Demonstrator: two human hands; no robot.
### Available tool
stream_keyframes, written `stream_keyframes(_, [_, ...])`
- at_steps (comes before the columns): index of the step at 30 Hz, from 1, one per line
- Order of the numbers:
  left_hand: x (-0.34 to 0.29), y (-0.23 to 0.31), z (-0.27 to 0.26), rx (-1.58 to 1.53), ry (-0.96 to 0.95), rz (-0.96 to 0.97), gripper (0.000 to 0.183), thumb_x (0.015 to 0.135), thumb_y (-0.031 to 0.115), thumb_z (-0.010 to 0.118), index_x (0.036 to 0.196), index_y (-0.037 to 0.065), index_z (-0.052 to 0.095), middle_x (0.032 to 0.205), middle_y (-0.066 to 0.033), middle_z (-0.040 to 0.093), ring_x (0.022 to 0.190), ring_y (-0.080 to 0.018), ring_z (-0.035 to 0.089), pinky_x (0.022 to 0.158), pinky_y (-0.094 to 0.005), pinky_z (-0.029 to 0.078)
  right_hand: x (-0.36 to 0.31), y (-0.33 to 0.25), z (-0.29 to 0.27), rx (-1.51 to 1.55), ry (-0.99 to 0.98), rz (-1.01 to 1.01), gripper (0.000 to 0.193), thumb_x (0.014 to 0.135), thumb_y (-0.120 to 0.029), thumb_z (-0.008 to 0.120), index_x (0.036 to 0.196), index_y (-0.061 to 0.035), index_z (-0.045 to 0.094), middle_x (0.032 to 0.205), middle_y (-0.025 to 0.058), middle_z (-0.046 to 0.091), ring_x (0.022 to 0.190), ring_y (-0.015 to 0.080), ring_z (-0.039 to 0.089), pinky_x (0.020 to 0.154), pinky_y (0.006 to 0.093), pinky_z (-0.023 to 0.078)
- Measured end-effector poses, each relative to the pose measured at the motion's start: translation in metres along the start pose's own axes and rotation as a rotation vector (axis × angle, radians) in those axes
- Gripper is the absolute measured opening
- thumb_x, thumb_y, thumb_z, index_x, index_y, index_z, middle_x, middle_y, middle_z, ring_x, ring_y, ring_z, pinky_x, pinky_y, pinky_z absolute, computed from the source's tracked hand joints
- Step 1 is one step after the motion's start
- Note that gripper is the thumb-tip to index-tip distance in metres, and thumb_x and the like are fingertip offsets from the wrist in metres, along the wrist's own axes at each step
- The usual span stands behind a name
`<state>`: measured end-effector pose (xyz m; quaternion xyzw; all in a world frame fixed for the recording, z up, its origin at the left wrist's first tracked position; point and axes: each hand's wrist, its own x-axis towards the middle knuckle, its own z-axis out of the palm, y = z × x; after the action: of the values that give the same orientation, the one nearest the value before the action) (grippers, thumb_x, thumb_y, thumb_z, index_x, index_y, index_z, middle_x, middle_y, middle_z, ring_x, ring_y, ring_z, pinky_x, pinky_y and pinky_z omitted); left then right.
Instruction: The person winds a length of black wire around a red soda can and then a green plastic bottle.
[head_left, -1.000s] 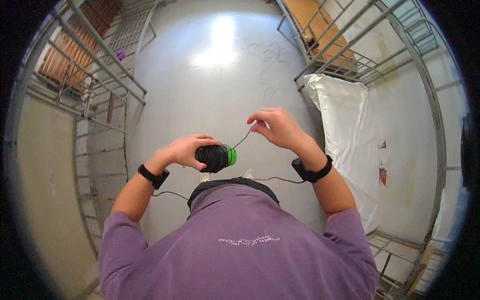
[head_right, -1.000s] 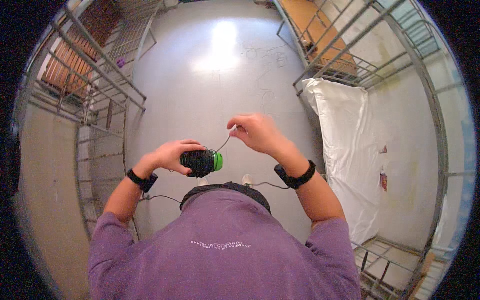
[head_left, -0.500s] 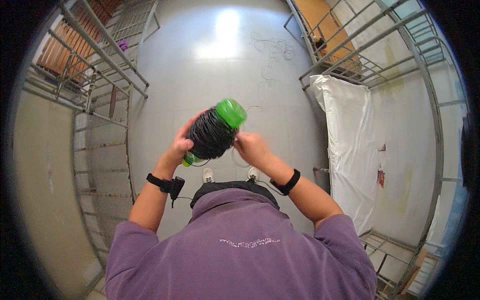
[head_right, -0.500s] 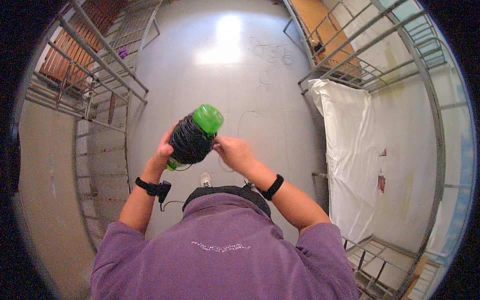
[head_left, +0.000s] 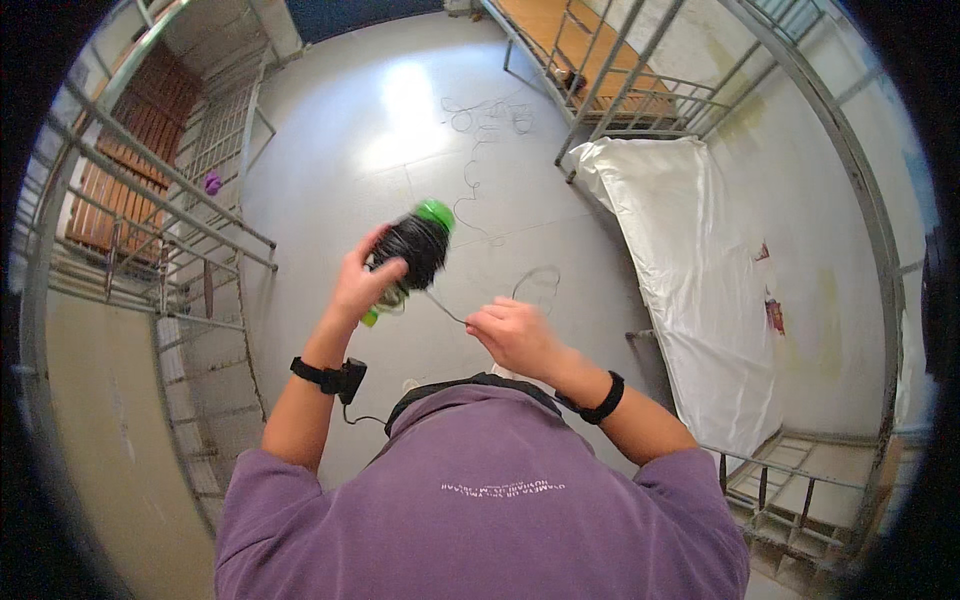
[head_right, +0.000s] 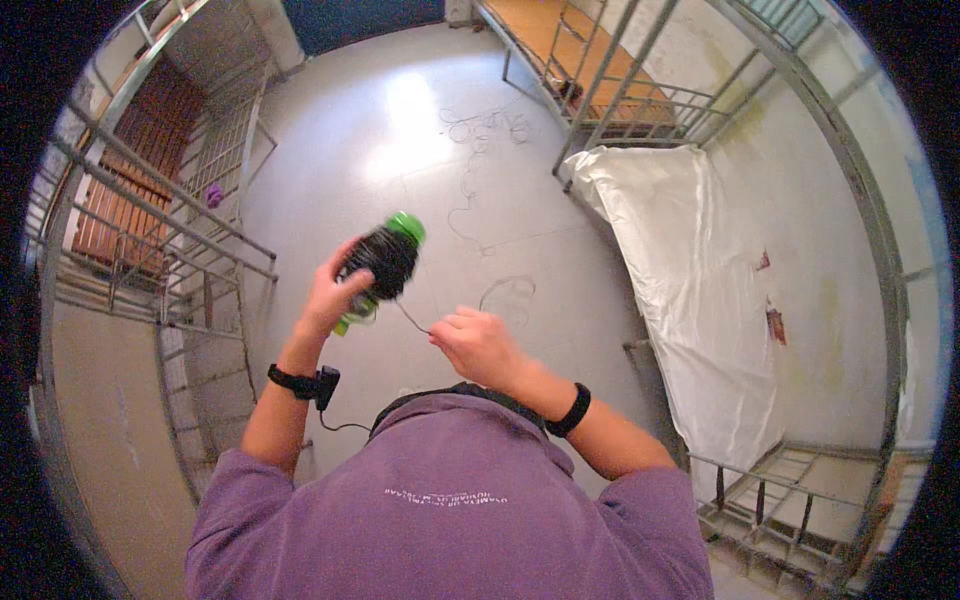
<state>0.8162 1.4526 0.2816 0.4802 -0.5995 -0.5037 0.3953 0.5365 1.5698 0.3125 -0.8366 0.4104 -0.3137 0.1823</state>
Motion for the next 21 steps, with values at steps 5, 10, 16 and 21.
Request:
stream_keyframes(5, [-0.006,0.056,0.081,0.401,-0.56,-0.02,0.083,0.073,0.031,0.081,0.149,0.006,0.056,0.125,-0.0201,0.072,0.111,-0.0297,0.07,0.1,-0.0396,0.055,0.004,0.032,-0.075,-0.348,-0.035,-0.255,0.03,0.082,-0.036,0.079,0.078,-0.0096,0.064,0.075,0.0039,0.065,0.079,0.0253,0.063,0.066,0.0388,0.052])
stream_keyframes(10, [0.009,0.083,0.115,0.281,-0.849,-0.066,0.087,0.073,0.029,0.08,0.152,0.006,0.053,0.135,-0.0171,0.069,0.12,-0.028,0.067,0.108,-0.0397,0.051,-0.015,0.075,-0.109,-0.225,-0.083,-0.089,0.048,0.079,-0.054,0.081,0.068,-0.0126,0.06,0.064,0.0026,0.058,0.067,0.0245,0.059,0.06,0.0395,0.047])
stream_keyframes(16, [-0.005,0.085,0.143,-0.141,-1.207,-0.044,0.096,0.073,0.041,0.089,0.151,-0.002,0.051,0.15,-0.0162,0.058,0.138,-0.0259,0.055,0.12,-0.0405,0.037,-0.026,0.141,-0.097,-0.01,-0.118,-0.054,0.044,0.089,-0.045,0.077,0.068,-0.0091,0.063,0.064,0.0094,0.061,0.071,0.0335,0.063,0.065,0.0478,0.048])
stream_keyframes(21, [-0.026,0.074,0.147,-0.431,-0.85,0.005,0.12,0.067,0.052,0.093,0.158,-0.002,0.035,0.157,-0.0197,0.046,0.147,-0.0296,0.045,0.122,-0.0431,0.035,-0.053,0.19,-0.041,0.028,-0.331,0.241,0.033,0.095,-0.034,0.072,0.081,-0.0035,0.073,0.076,0.0185,0.066,0.078,0.0403,0.065,0.075,0.0495,0.053])
